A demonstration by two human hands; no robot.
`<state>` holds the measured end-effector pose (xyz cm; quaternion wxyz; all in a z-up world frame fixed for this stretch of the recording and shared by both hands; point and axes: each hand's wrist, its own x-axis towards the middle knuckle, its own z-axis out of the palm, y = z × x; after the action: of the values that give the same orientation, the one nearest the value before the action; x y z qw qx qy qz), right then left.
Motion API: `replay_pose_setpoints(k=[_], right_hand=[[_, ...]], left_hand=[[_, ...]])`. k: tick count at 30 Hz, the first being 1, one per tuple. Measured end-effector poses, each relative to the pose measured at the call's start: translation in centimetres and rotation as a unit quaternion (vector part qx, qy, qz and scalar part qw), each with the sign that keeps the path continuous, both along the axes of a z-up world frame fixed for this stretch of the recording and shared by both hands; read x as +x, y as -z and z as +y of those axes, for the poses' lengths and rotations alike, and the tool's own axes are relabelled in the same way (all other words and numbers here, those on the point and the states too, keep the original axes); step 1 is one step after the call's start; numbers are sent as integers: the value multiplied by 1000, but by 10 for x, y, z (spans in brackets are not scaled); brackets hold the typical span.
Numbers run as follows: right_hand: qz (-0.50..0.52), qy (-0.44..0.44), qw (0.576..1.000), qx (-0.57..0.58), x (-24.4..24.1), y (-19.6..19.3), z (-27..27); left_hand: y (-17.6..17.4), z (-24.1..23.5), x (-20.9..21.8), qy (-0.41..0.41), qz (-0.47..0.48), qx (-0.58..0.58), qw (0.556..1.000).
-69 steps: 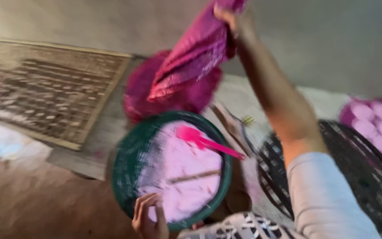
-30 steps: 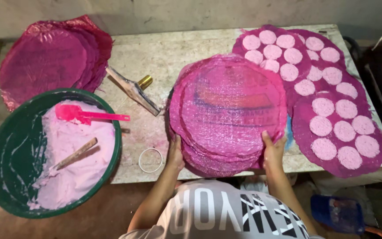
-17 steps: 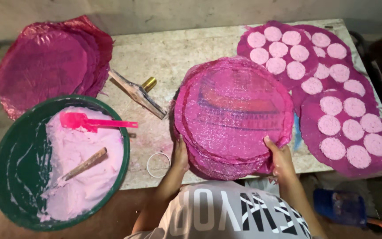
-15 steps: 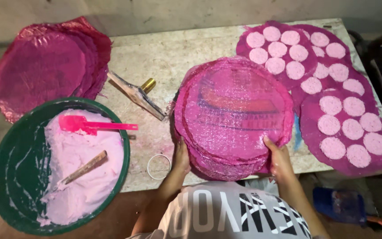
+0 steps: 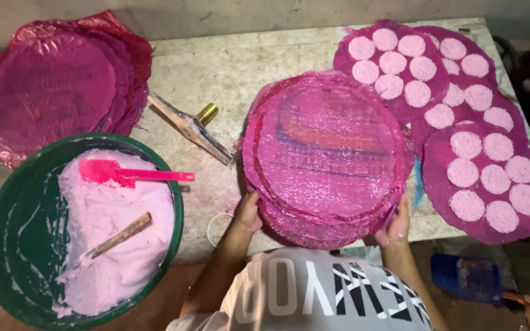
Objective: The person scoops pink dough from a green basin and presses it into a circular mold on a purple mat. They repeatedly fill the mold, remove the shaped circles, and stack them on a nearby tray. The process is continuous and repetitive throughout the clip.
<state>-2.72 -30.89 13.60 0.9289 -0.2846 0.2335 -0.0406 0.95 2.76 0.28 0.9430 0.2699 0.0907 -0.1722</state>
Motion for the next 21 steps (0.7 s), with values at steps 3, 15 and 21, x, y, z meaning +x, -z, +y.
replay_pose_setpoints(k=[3, 15, 21], right_hand=[[-48, -61, 997, 16, 21, -29, 18], [-39, -245, 954, -167, 100, -18, 115], [-97, -224, 961, -131, 111, -6, 94]], left_hand=[[-39, 10, 20, -18, 16, 0, 1000], [-146, 55, 83, -158, -160, -13, 974], [-79, 70, 45, -176, 14, 48, 983]])
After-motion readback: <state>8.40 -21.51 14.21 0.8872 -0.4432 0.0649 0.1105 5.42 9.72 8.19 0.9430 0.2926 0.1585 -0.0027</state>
